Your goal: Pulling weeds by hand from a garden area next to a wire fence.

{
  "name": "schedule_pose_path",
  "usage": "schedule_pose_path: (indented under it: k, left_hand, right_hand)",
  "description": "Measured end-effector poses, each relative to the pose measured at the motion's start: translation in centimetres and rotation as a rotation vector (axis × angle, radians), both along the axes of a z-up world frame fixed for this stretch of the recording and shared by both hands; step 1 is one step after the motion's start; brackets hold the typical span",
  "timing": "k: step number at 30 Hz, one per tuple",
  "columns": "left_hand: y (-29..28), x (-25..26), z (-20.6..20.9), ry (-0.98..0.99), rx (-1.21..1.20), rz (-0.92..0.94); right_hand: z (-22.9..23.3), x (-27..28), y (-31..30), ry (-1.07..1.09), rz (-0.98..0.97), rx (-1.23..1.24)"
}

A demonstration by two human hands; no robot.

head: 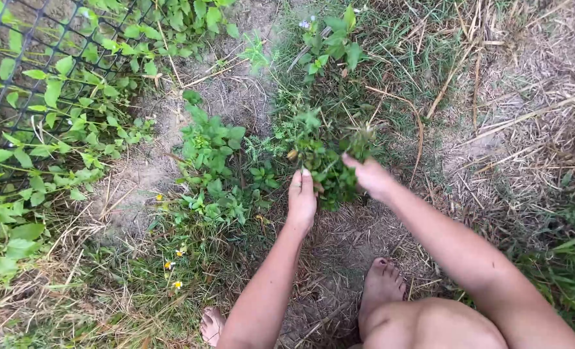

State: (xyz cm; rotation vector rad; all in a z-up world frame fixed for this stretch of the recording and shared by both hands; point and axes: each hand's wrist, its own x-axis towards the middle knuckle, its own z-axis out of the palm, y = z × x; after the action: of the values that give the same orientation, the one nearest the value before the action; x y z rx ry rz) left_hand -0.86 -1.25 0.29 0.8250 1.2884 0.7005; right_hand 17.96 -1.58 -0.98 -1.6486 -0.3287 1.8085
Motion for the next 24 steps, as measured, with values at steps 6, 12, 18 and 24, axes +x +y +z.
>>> schedule_pose_path:
  k: [6, 12, 18, 24]
  left_hand:
    - [-4.7, -0.7, 3.3, 0.115, -0.095, 0.182]
    - [-8.3, -3.6, 6.7, -0.033, -0.202, 0.302]
    - [2.2, 0.9, 11.0, -0.073, 0.186, 0.016]
    - [1.3, -2.1, 6.9, 0.098, 0.188, 0.099]
  right_hand:
    - [-1.1, -1.9, -7.8, -0.182, -0.103, -0.084]
    - [5.8, 4.2, -9.8, -0.361, 0.061, -0.342]
    - [9.6, 13.1, -4.1, -0.537, -0.409, 0.068]
    - [10.4, 15.8, -3.9, -0.381, -0.764, 0.446]
